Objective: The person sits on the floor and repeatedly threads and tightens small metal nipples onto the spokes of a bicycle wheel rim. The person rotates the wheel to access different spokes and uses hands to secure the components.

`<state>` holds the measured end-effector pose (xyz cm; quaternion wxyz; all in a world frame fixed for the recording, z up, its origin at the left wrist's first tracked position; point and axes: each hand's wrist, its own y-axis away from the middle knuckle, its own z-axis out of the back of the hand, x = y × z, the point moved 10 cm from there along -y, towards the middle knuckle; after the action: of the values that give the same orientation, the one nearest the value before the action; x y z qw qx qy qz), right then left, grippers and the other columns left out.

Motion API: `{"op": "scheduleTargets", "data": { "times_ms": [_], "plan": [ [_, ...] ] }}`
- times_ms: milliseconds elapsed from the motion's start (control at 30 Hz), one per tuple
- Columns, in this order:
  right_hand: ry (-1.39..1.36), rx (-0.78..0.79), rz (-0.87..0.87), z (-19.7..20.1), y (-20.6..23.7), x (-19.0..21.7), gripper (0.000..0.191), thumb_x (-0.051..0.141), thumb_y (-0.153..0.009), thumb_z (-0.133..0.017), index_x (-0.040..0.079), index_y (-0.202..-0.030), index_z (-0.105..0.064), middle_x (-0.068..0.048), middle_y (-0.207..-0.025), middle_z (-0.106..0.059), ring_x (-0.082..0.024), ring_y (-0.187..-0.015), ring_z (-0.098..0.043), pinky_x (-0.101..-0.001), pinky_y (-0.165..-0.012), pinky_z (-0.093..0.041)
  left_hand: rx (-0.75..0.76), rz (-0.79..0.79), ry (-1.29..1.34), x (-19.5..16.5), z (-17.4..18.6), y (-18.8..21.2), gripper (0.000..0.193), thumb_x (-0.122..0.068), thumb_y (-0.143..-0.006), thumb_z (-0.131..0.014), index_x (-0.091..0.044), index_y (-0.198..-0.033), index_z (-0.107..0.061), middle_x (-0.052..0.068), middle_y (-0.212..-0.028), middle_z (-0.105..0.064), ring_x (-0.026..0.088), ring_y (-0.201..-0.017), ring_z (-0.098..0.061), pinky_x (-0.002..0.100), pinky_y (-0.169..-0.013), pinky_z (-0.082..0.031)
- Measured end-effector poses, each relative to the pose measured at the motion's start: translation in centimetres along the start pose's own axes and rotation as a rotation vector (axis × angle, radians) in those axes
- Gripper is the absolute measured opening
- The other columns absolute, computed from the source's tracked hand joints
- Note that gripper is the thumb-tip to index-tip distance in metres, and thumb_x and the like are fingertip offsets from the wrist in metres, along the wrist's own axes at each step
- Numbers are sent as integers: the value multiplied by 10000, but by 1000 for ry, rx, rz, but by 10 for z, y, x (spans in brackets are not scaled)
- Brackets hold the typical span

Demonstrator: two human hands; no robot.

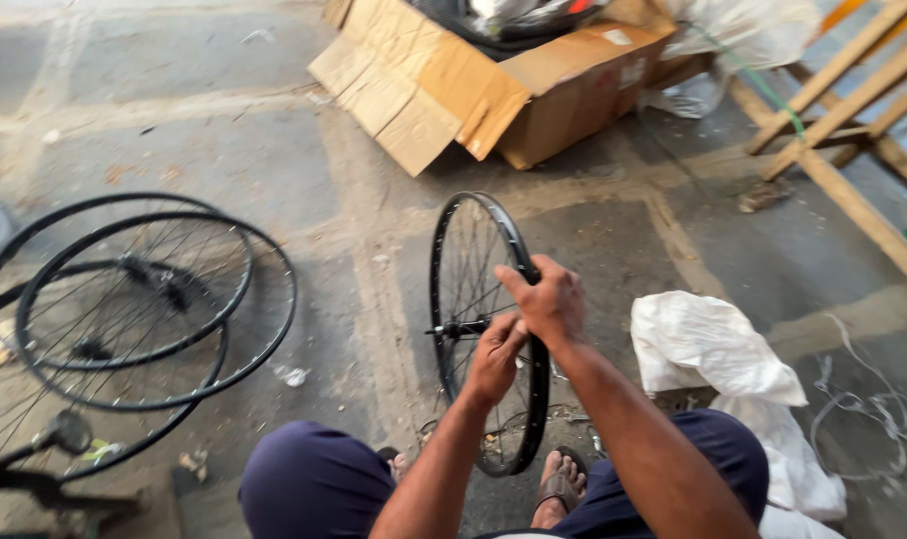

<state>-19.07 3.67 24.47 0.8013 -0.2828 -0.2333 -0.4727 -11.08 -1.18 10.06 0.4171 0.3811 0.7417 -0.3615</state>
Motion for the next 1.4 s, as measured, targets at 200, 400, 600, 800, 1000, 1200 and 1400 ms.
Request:
{"op": "scheduleTargets", "data": {
  "times_ms": [200, 400, 600, 800, 1000, 1200, 1400],
  "plan": [
    [-22, -4, -71, -2, -23, -3, 492, 598, -772, -740, 116, -869, -760, -112, -753, -741, -298, -776, -724, -443, -736, -530, -755, 278, -150, 49, 47, 47, 410, -277, -874, -778, -54, -1155, -580, 31, -1056, -579, 202, -1014, -558, 349, -919, -455],
    [57, -7, -129, 5, -33, -10, 537, 653, -781, -702, 129, -867, -782, -111, -812, -753, -315, -849, -724, -444, -785, -525, -514, 612, 250, 96, 28, 54, 213, -199, -881, -696, -35, -998, -627, 79, -933, -575, 203, -873, -549, 366, -728, -461],
    [-367, -179, -223, -3, -50, -69, 466, 536, -926, -655, 81, -940, -750, -99, -890, -746, -262, -862, -679, -401, -787, -521, -268, 567, 694, 85, -25, 37, 165, -106, -944, -585, -23, -1080, -540, 156, -877, -656, 250, -729, -688, 355, -660, -573],
    [-1082, 45, -551, -30, 47, -190, 216, -50, -901, -559, -23, -1093, -654, -93, -906, -662, -213, -796, -661, -338, -777, -588, -64, 375, 804, 67, -44, 2, 312, -159, -1061, -689, 18, -1279, -554, 118, -906, -681, 121, -646, -582, 221, -492, -438],
    [-1129, 139, -791, 2, 170, -261, 161, 4, -918, -651, 2, -1060, -726, -121, -948, -764, -195, -819, -719, -276, -716, -579, -163, 560, 712, 84, -58, 32, 377, -166, -957, -688, 0, -1250, -517, 73, -936, -673, 163, -777, -684, 278, -642, -570],
    [-1259, 149, -707, 22, 190, -261, 129, 80, -1043, -695, -20, -1108, -744, -100, -942, -750, -139, -754, -664, -221, -642, -531, -155, 536, 717, 75, -63, 37, 338, -141, -980, -696, -38, -1233, -496, 46, -937, -678, 134, -786, -690, 261, -628, -555],
    [-1194, 181, -754, 21, 188, -230, 222, -14, -959, -601, -21, -1155, -705, -95, -1021, -748, -162, -885, -724, -247, -791, -580, -163, 507, 840, 61, -66, 37, 252, -101, -993, -669, -51, -1169, -495, 56, -877, -688, 136, -738, -705, 314, -704, -628]
  ]
}}
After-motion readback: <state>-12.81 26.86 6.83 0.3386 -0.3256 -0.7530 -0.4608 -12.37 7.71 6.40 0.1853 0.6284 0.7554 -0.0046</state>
